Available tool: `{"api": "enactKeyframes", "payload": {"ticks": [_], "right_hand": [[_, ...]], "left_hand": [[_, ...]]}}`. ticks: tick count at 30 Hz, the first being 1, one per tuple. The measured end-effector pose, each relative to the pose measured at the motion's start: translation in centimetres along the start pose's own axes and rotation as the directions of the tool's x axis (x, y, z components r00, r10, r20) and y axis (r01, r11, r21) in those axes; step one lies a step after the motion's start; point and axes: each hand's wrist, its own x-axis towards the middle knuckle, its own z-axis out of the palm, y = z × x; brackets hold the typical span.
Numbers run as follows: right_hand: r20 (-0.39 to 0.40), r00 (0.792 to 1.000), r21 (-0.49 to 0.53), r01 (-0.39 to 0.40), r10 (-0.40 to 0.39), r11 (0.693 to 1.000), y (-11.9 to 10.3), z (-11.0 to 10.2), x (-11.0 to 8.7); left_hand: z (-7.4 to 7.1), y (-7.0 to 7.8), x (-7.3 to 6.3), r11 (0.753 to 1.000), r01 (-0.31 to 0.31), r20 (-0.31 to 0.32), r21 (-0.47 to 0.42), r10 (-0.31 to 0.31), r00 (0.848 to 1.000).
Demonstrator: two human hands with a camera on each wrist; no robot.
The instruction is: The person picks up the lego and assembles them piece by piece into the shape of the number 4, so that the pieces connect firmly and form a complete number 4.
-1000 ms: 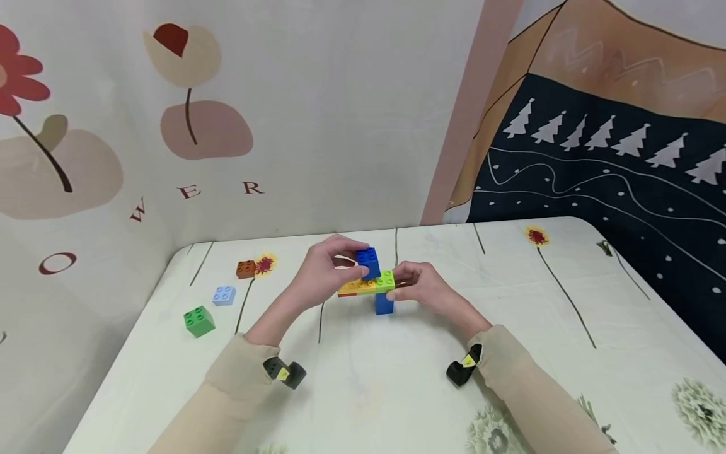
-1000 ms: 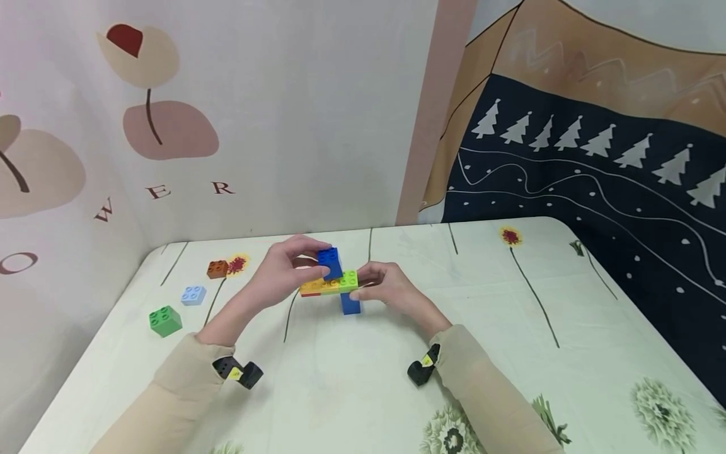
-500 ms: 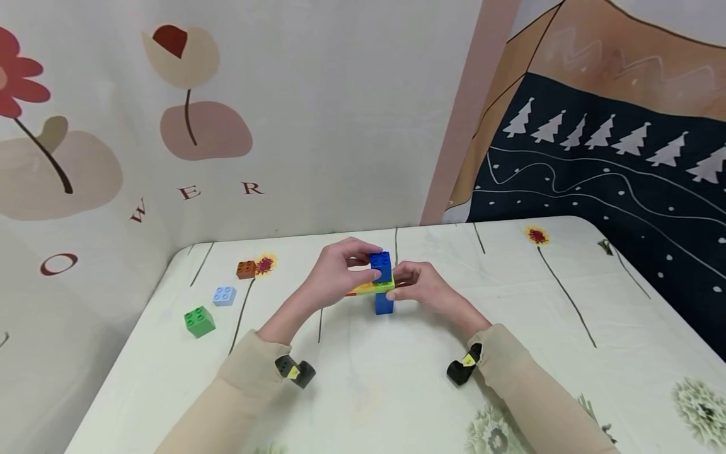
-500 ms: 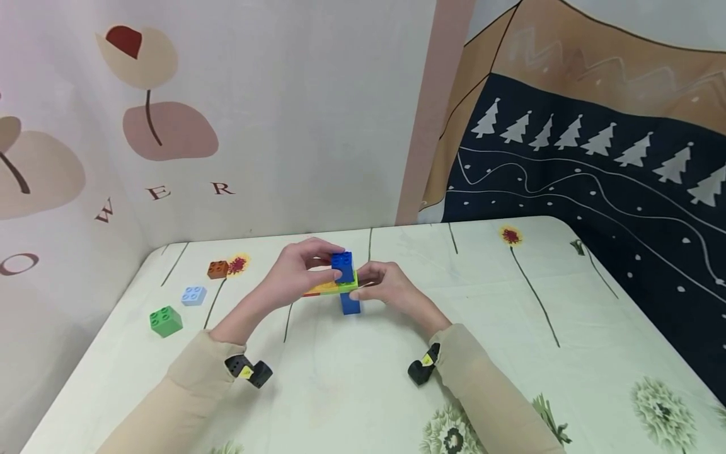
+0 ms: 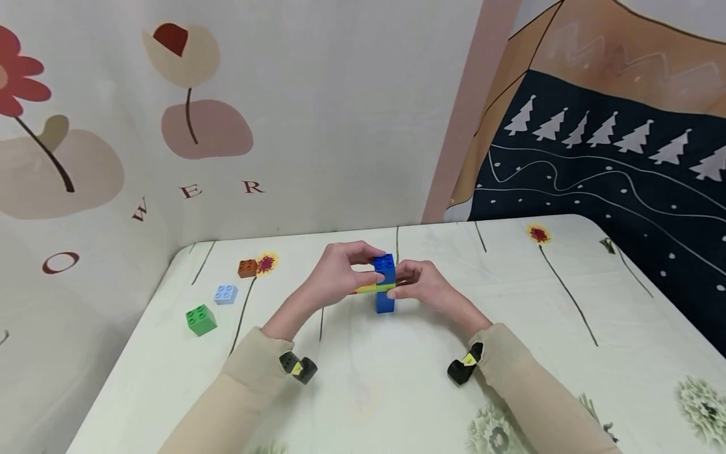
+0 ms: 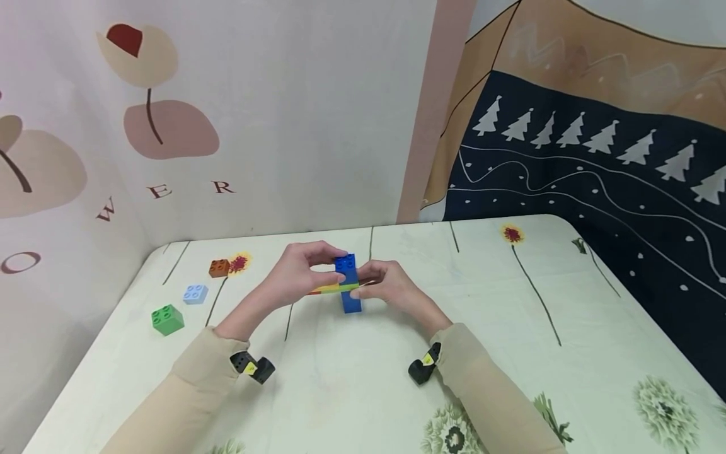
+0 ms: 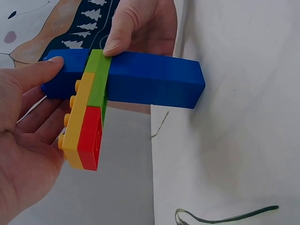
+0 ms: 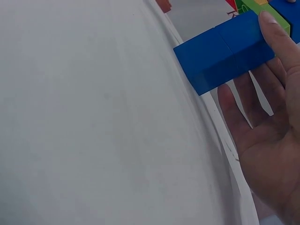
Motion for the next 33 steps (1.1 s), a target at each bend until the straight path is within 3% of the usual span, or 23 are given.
{"api": "enactKeyframes", "payload": {"ticks": [8,14,23,33], "right_hand": [[-0.009,1.0,0.002,0.005,-0.005,1.0,-0.15,0.28,-0.03],[-0.001,1.0,0.006,0.006,-0.006,1.0,-0.15,0.46,-0.03],[-0.017,1.0,0.001,-0.004,0.004,1.0,0.05,0.03,-0.13],[0.0,1.0,-0.01,-0.006,0.006,1.0,-0.05,-0.05,-0.05]], "left_hand": [[0.11,-0.41,-0.09,0.999,-0.043,0.015,-0.025,0.043,0.999],[0.02,-0.45,-0.25,0.998,-0.057,0.018,0.005,0.057,0.998],[0.17,-0.32,0.3,0.991,-0.129,0.048,0.028,0.128,0.991],[-0.12,-0.48,0.41,0.995,-0.102,0.055,0.016,0.101,0.993]]}}
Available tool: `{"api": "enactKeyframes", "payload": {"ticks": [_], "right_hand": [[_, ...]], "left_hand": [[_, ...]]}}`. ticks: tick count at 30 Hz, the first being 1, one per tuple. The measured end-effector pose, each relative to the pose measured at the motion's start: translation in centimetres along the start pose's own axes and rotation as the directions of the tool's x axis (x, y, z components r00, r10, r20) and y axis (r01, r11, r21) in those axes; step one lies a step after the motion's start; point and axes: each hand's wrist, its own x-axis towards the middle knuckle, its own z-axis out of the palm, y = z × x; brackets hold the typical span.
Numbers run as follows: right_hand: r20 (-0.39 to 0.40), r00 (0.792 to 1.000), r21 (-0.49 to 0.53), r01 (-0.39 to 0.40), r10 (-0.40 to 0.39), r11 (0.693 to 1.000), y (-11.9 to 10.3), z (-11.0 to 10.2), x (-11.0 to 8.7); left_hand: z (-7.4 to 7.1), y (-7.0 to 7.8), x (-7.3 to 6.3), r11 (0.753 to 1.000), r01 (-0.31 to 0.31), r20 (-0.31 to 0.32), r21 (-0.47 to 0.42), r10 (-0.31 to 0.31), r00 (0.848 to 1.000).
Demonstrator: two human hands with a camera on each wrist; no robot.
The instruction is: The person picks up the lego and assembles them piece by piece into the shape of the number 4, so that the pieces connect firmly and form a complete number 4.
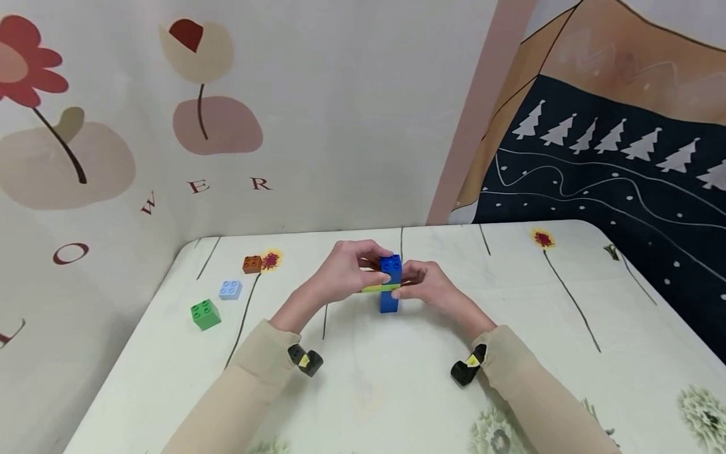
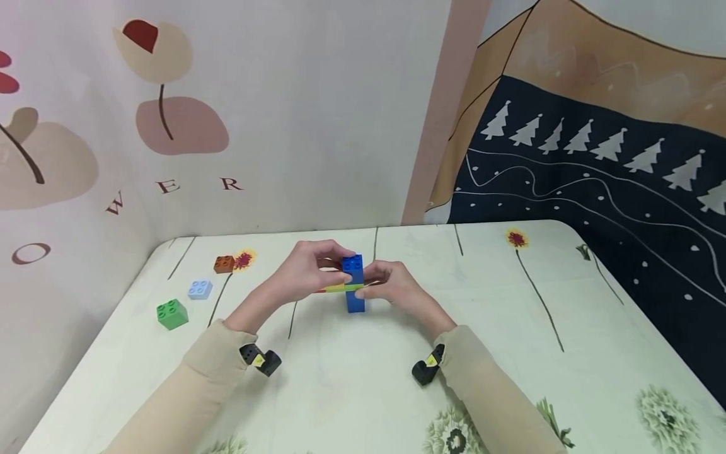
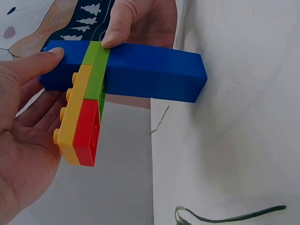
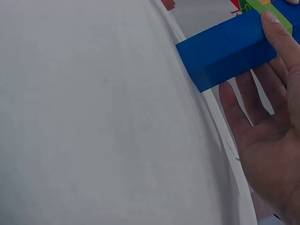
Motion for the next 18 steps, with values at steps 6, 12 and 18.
{"api": "enactKeyframes", "payload": {"ticks": [6,12,18], "right_hand": [[0.001,1.0,0.003,0.009,-0.009,1.0,-0.1,0.0,0.0],[0.004,1.0,0.002,0.004,-0.004,1.0,-0.1,0.0,0.0],[-0.001,1.0,-0.014,-0.015,0.015,1.0,-0.2,0.0,0.0]], "left_hand": [[0.2,0.3,-0.2,0.999,0.038,-0.01,-0.008,-0.039,0.999],[0.2,0.7,-0.5,0.998,0.067,-0.016,0.002,-0.067,0.998],[-0.6,1.0,-1.5,1.0,0.008,-0.066,0.002,-0.008,0.998]]}}
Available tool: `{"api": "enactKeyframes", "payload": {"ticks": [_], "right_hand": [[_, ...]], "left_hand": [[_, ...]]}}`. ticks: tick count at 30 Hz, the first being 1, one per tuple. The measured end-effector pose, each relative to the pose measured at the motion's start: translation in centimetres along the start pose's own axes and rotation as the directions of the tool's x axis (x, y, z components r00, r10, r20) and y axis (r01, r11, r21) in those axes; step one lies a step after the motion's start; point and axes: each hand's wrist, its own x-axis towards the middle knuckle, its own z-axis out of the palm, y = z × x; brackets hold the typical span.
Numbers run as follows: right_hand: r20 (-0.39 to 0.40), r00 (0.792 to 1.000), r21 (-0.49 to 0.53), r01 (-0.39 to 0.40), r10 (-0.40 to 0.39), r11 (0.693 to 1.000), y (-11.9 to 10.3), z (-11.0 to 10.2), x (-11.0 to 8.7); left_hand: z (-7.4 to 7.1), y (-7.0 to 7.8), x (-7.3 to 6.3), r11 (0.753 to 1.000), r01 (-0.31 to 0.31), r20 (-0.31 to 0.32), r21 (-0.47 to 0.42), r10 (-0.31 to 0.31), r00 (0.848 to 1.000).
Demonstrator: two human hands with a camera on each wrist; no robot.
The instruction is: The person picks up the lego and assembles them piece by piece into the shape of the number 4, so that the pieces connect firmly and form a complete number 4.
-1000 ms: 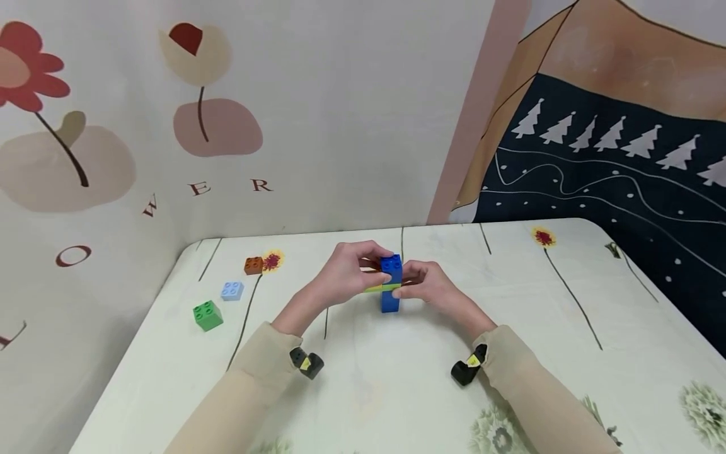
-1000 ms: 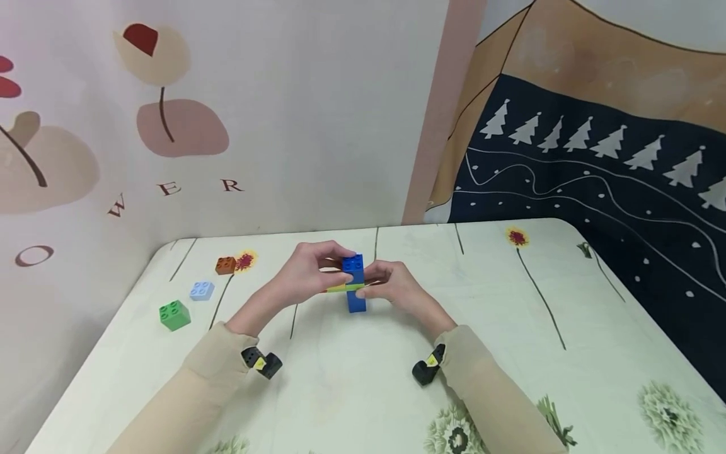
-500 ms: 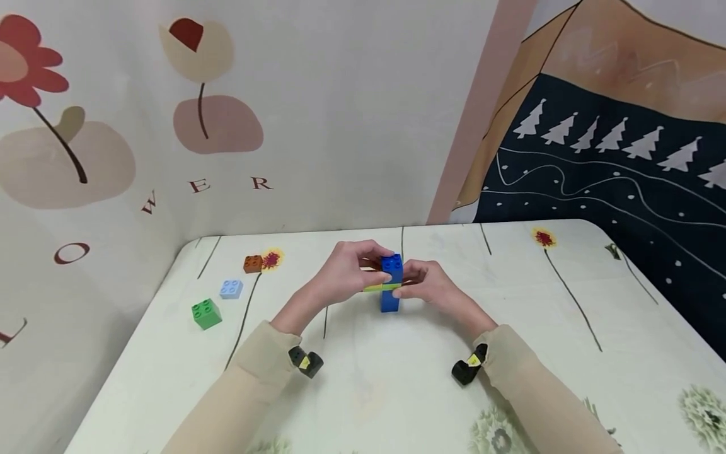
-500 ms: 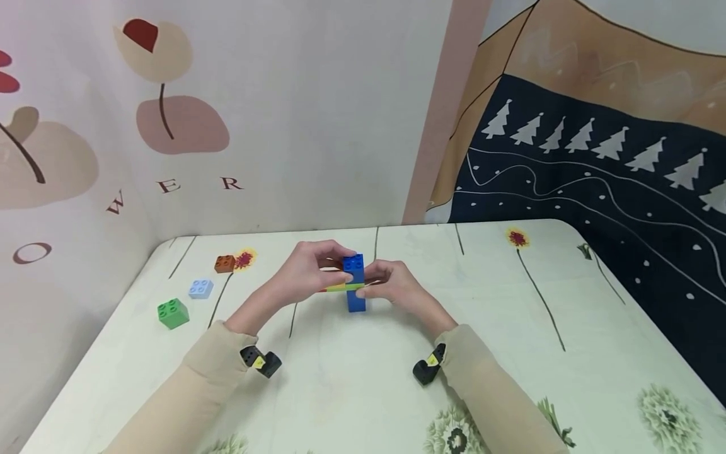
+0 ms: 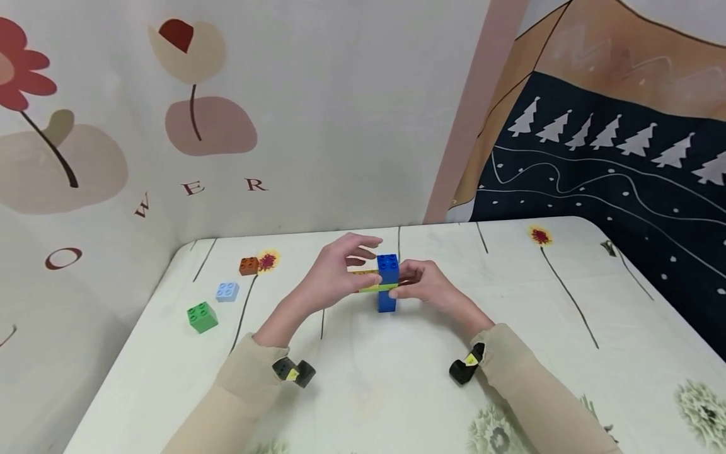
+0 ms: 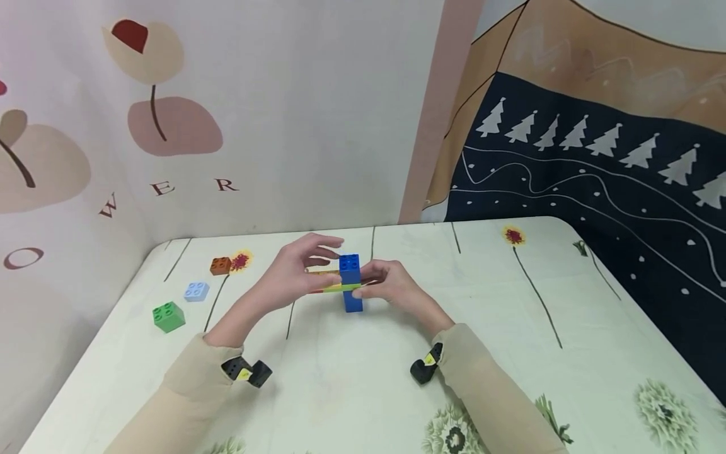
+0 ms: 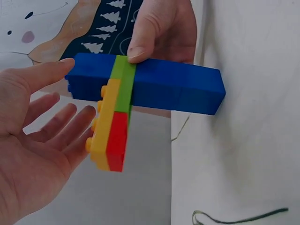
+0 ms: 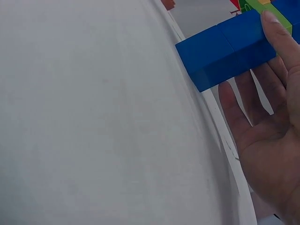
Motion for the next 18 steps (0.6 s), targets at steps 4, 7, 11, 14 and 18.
{"api": "enactKeyframes", "payload": {"ticks": [4,7,11,14,18], "right_hand": [[-0.008,1.0,-0.009,-0.026,0.026,1.0,-0.1,0.0,0.1],[-0.022,0.999,-0.017,-0.042,0.042,0.999,-0.1,-0.2,0.1],[-0.028,0.999,-0.016,-0.045,0.044,0.999,0.0,-0.2,0.2],[-0.03,0.998,-0.017,-0.05,0.05,0.999,0.0,0.0,0.2],[-0.03,0.998,-0.018,-0.055,0.055,0.998,0.1,0.3,0.2]], "left_hand": [[-1.0,0.2,-1.3,1.0,-0.014,-0.051,0.001,0.014,0.999],[-1.7,0.4,-2.3,1.0,0.001,-0.08,0.023,0.0,0.997],[-2.8,0.3,-3.6,0.997,0.04,-0.125,0.073,-0.031,0.992],[-4.0,0.1,-4.4,0.995,0.063,-0.156,0.081,-0.05,0.987],[-6.1,-0.5,-5.7,0.996,0.05,-0.194,0.079,-0.034,0.98]]}}
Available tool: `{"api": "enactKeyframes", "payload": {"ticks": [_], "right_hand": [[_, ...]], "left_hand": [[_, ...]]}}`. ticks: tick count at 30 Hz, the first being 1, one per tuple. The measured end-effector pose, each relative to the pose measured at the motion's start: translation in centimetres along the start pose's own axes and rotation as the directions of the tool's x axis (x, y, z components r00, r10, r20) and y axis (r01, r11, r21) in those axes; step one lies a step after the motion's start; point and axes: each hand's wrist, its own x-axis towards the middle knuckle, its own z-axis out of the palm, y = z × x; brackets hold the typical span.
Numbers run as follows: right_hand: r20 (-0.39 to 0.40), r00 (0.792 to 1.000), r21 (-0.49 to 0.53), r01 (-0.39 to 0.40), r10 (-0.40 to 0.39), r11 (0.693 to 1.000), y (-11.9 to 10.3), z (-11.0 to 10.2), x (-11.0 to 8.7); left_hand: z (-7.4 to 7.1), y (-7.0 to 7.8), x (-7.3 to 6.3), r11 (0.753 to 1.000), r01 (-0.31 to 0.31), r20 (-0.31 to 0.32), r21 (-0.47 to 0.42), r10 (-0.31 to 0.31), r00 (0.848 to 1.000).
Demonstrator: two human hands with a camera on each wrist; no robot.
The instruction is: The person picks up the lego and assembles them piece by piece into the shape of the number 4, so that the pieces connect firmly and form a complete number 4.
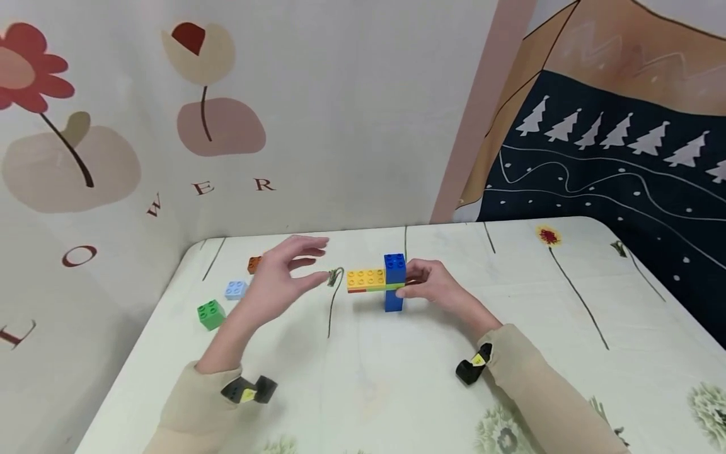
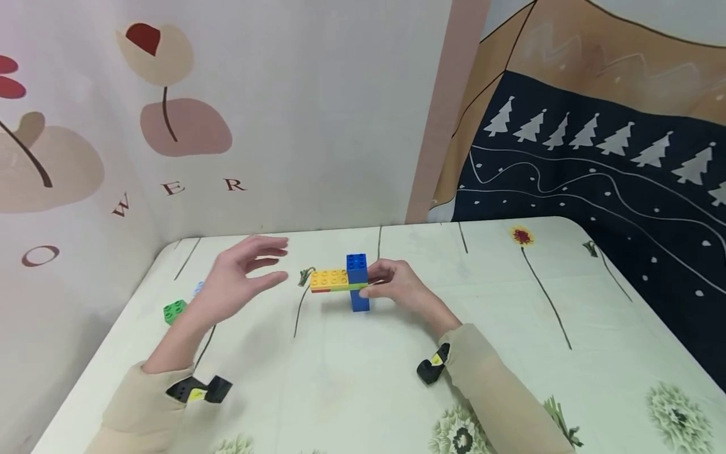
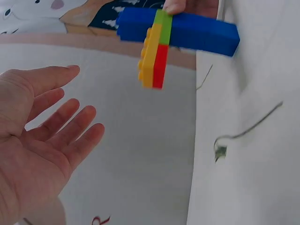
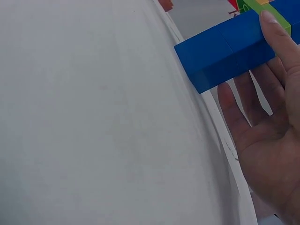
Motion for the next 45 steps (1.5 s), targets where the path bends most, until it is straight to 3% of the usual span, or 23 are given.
{"api": "enactKeyframes", "payload": {"ticks": [4,8,17,25,32,41,45], "right_hand": [[0.005,1.0,0.004,0.0,0.0,1.0,-0.1,-0.1,-0.1],[0.006,1.0,0.005,-0.001,0.001,1.0,-0.3,0.0,0.0],[-0.002,1.0,0.003,-0.016,0.016,1.0,-0.4,0.0,-0.1],[-0.005,1.0,0.003,-0.016,0.016,1.0,-0.4,-0.1,-0.1],[-0.004,1.0,-0.009,-0.014,0.014,1.0,-0.3,0.0,0.0],[-0.001,1.0,-0.012,-0.005,0.005,1.0,-0.1,0.0,0.1],[-0.002,1.0,-0.003,0.002,-0.002,1.0,0.0,-0.1,0.0]], "left_hand": [[-2.3,-1.1,-0.9,1.0,-0.016,-0.078,0.019,0.017,0.997],[-4.1,-2.2,-2.3,0.997,0.018,-0.136,0.072,-0.008,0.991],[-6.2,-4.7,-5.0,0.972,0.062,-0.137,0.227,-0.031,0.99],[-8.7,-6.8,-7.9,0.955,0.139,-0.191,0.261,-0.09,0.977],[-9.8,-8.2,-9.3,0.951,0.181,-0.205,0.252,-0.13,0.97],[-10.0,-9.7,-9.9,0.946,0.266,-0.116,0.185,-0.248,0.962],[-10.2,-10.0,-10.0,0.943,0.273,-0.137,0.191,-0.25,0.959]]}}
